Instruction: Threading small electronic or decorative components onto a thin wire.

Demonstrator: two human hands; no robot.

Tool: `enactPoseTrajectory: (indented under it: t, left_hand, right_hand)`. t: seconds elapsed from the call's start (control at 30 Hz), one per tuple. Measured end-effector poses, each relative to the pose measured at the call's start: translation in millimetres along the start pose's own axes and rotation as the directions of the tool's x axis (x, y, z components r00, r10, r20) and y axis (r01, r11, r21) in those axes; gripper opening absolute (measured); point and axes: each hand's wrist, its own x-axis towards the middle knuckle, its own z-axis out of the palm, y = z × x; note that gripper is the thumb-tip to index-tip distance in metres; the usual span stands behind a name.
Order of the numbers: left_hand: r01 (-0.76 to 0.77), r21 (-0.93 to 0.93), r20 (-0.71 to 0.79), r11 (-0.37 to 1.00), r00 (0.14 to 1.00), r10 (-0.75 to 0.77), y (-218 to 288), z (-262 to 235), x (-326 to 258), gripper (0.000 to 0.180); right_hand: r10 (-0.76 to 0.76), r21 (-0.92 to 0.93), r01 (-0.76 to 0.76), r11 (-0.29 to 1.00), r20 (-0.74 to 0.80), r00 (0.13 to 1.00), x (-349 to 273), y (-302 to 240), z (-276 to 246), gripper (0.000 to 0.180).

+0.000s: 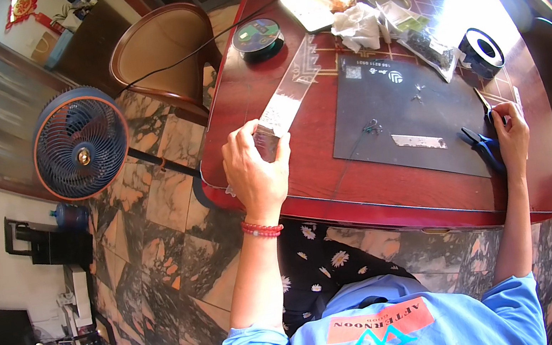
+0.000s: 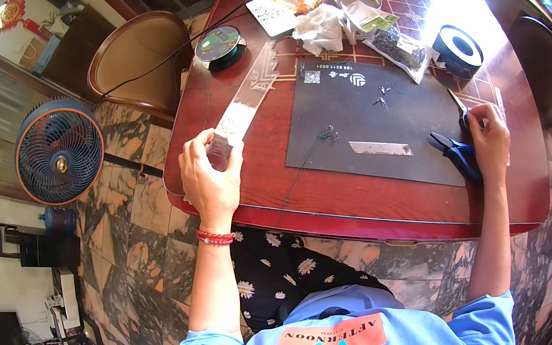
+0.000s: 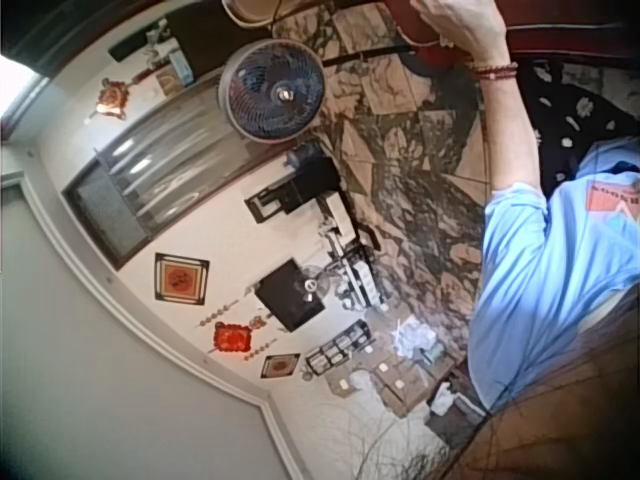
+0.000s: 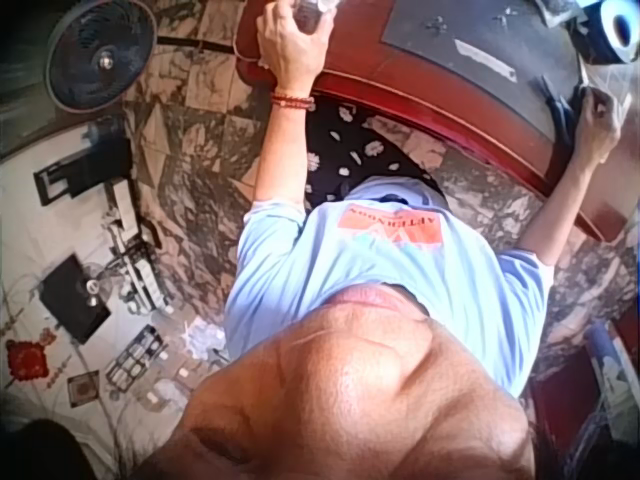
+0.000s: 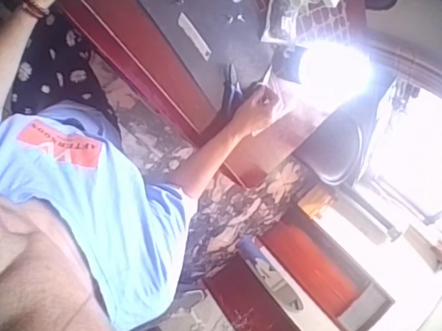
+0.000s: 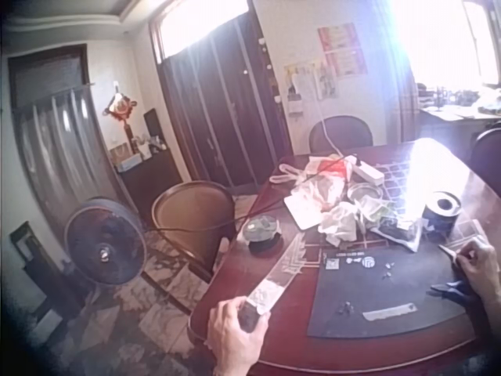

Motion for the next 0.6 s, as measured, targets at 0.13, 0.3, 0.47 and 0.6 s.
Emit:
enactPoseTrajectory:
  t: [0.13, 0.3, 0.47, 0.6]
  left_hand:
    - [0.009, -0.006, 0.007, 1.000, 1.000, -0.009, 1.4, -0.2, 0.2, 0.048]
    - [0.016, 0.014, 0.005, 1.000, 1.000, -0.016, 2.9, -1.3, 0.1, 0.047]
    - [0.018, 0.029, 0.004, 0.999, 1.000, -0.018, 3.5, -1.6, 0.2, 0.047]
    - [0.020, 0.033, 0.007, 0.999, 1.000, -0.020, 3.9, -2.7, 0.9, 0.047]
  right_hand:
    - [-0.034, 0.002, 0.034, 0.999, -0.017, 0.999, -0.2, 0.7, -0.1, 0.006]
    - [-0.024, 0.004, 0.024, 1.000, -0.006, 1.000, 0.4, 0.7, -0.1, 0.006]
    - [-0.007, -0.004, 0.007, 1.000, 0.004, 1.000, -0.3, 2.4, 1.1, 0.005]
    - [-0.015, 0.003, 0.015, 1.000, 0.000, 1.000, 0.2, 4.8, 1.7, 0.005]
